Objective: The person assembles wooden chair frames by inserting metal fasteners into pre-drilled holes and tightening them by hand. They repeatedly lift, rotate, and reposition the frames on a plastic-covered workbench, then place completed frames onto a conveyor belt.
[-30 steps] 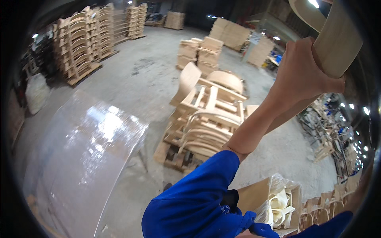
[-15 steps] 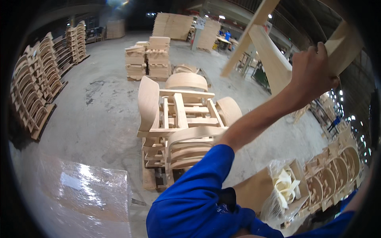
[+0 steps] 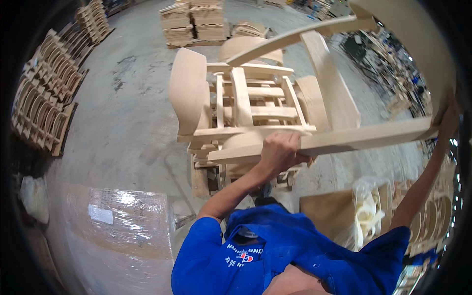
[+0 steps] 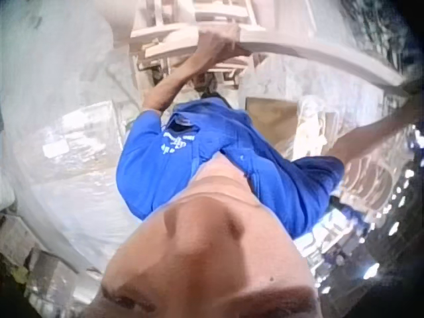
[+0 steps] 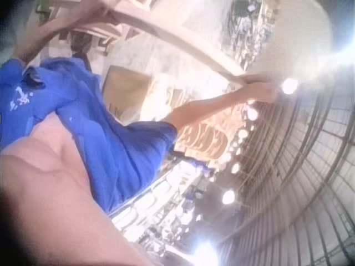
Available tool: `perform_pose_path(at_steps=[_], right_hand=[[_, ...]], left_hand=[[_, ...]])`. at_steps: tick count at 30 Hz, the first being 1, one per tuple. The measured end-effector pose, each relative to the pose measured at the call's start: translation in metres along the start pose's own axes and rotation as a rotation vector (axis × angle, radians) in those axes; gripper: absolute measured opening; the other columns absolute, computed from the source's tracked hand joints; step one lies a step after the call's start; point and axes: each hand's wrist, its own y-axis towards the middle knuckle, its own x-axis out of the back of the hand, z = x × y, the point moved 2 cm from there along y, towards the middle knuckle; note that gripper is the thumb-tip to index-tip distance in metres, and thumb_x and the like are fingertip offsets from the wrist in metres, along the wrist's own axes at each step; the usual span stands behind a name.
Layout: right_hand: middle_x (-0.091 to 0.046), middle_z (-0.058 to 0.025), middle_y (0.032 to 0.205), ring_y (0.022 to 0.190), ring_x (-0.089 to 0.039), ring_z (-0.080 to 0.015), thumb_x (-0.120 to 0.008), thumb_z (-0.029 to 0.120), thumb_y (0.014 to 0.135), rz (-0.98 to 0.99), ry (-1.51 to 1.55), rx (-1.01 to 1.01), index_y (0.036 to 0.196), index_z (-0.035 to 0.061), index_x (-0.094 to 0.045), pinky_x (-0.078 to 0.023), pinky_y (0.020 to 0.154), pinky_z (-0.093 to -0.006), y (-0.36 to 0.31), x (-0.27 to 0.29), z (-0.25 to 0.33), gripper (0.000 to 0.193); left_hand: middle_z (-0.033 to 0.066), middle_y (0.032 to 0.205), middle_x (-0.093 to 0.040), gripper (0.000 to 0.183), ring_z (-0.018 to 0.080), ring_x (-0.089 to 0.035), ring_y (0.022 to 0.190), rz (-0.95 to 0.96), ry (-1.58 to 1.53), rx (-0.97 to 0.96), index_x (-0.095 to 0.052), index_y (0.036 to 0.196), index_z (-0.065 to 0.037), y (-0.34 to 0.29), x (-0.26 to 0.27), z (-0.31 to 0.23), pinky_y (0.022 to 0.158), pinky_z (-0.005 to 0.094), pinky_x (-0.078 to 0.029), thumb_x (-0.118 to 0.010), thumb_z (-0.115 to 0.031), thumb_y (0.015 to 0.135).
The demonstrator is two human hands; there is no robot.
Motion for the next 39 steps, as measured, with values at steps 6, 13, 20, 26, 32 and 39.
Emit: perform_pose_path(at_steps=[6, 13, 20, 26, 32, 39], right_hand=[[-0.062, -0.0015, 0.073, 0.069, -0.052, -0.0076, -0.06, 0.036, 0.089, -0.102, 0.741, -0.799, 0.09, -0.0049, -0.069, -0.041, 0.064, -0.0227, -0.137, -0.203, 0.067, 0.042], [-0.05, 0.0031, 0.063, 0.063, -0.043, -0.0069, -0.058, 0.029, 0.089, -0.067, 0.914, -0.951, 0.071, -0.0033, -0.059, -0.033, 0.055, -0.0242, -0.217, -0.334, 0.1, 0.037], [-0.041, 0.0035, 0.046, 0.04, -0.034, -0.006, -0.057, 0.029, 0.088, -0.094, 1.074, -1.064, 0.054, 0.0052, -0.047, -0.023, 0.041, -0.0247, -0.278, -0.406, 0.132, 0.043], [-0.041, 0.0021, 0.048, 0.042, -0.035, -0.0079, -0.051, 0.027, 0.09, -0.158, 1.152, -1.11, 0.052, 0.0056, -0.044, -0.023, 0.042, -0.0257, -0.364, -0.432, 0.146, 0.044], [-0.034, 0.003, 0.051, 0.047, -0.028, -0.0091, -0.051, 0.027, 0.091, -0.298, 1.026, -0.941, 0.054, 0.0061, -0.033, -0.019, 0.044, -0.0281, -0.403, -0.443, 0.157, 0.046], [-0.03, 0.0033, 0.056, 0.053, -0.028, -0.011, -0.048, 0.032, 0.093, -0.137, 1.011, -1.02, 0.056, 0.0086, -0.03, -0.021, 0.049, -0.0296, -0.416, -0.436, 0.176, 0.047]], left_hand=[[0.0037, 0.064, -0.058, 0.047, 0.0178, -0.06, 0.06, 0.276, 0.321, -0.021, -0.053, 0.073, -0.01, 0.028, -0.073, 0.106, 0.056, 0.029, -0.044, -0.078, -0.045, 0.054], [0.0022, 0.059, -0.056, 0.05, 0.0164, -0.059, 0.057, 0.389, 0.486, 0.01, -0.053, 0.071, -0.01, 0.021, -0.135, 0.178, 0.051, 0.0297, -0.042, -0.078, -0.049, 0.053], [0.0023, 0.06, -0.054, 0.051, 0.0178, -0.059, 0.059, 0.473, 0.523, 0.038, -0.051, 0.07, -0.01, 0.012, -0.164, 0.214, 0.054, 0.0292, -0.042, -0.078, -0.05, 0.053], [0.0062, 0.071, -0.06, 0.048, 0.0243, -0.061, 0.068, 0.664, 0.405, 0.076, -0.057, 0.078, -0.006, 0.004, -0.181, 0.218, 0.061, 0.0347, -0.046, -0.078, -0.044, 0.058], [0.0151, 0.107, -0.059, 0.065, 0.0298, -0.055, 0.106, 0.846, 0.274, 0.279, -0.051, 0.114, -0.007, -0.008, -0.172, 0.238, 0.09, 0.0432, -0.041, -0.082, -0.019, 0.057], [0.0182, 0.08, -0.064, 0.041, 0.0381, -0.061, 0.081, 1.112, 0.445, 0.64, -0.057, 0.098, -0.007, -0.059, -0.099, 0.291, 0.071, 0.0465, -0.047, -0.077, -0.019, 0.065]])
